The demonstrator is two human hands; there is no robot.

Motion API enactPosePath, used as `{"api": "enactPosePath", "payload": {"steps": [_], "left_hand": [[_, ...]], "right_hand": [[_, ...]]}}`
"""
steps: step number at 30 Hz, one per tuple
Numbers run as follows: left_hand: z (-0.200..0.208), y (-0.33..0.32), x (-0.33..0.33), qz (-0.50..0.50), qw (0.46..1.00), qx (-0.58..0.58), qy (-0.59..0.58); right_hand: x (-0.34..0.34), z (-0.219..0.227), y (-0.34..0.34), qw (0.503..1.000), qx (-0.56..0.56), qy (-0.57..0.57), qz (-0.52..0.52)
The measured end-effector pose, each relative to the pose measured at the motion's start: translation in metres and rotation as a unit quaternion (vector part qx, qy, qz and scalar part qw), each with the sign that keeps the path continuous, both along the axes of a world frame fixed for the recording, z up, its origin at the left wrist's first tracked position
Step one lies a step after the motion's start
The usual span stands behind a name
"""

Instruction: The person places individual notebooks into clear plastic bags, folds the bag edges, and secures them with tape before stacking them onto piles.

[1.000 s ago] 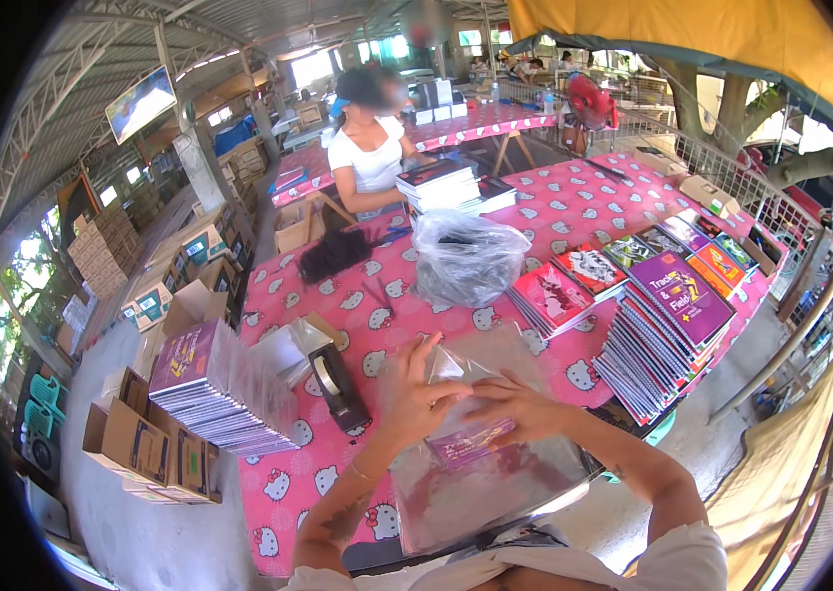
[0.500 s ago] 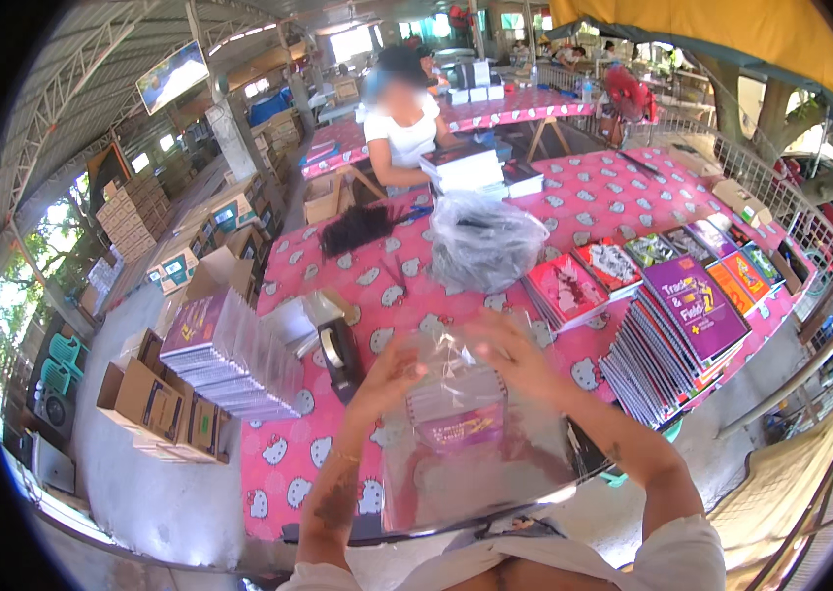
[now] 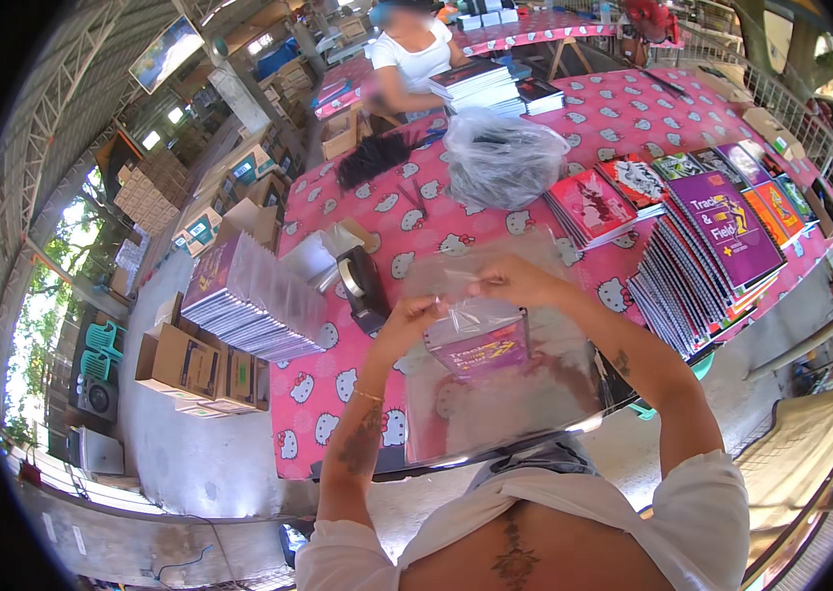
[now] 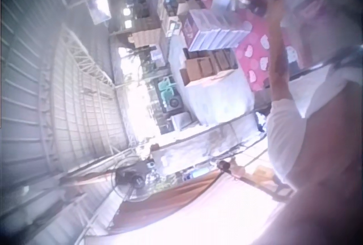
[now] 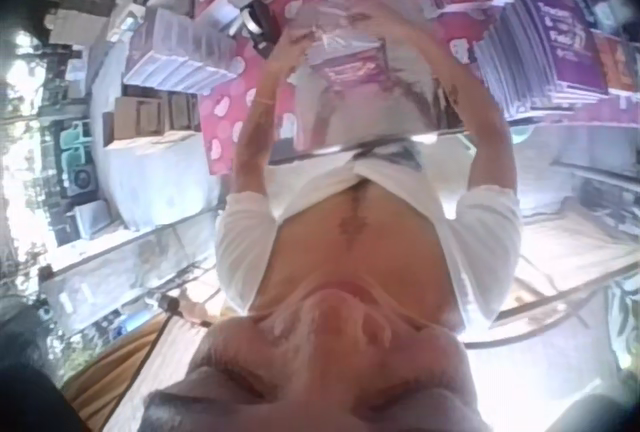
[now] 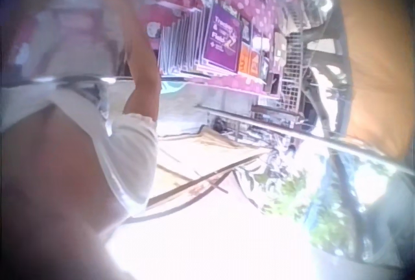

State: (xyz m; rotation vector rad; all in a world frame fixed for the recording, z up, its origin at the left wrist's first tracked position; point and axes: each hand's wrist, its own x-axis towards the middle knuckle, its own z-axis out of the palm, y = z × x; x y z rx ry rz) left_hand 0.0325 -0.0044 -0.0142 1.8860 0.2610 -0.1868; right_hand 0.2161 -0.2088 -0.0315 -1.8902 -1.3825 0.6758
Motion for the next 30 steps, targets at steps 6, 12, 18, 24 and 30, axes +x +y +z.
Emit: {"api": "enactPosePath", "payload": {"steps": [6,12,18,24,30], "left_hand": [[0.011,-0.015,-0.033,-0.106,0.9,0.318,-0.278],[0.005,-0.025,-0.035,-0.07,0.915,0.29,-0.273],[0.054,-0.05,-0.038,0.021,0.883,0.139,-0.448],[0.04,-0.024,-0.038,-0.04,0.842,0.405,-0.355],[-0.005,-0.005,-0.025,-0.053,0.91,0.319,-0.26]], "right_hand": [[-0.054,0.035,-0.043,0.982,0.091,-0.163,0.019],[-0.061,0.015,-0.027,0.964,0.14,-0.225,0.013],[-0.049,0.027,-0.025,0.985,0.119,-0.121,0.025],[-0.059,0.019,-0.018,0.973,0.152,-0.173,0.001],[-0.042,0.032,0.001,0.986,-0.03,-0.157,0.048]]}}
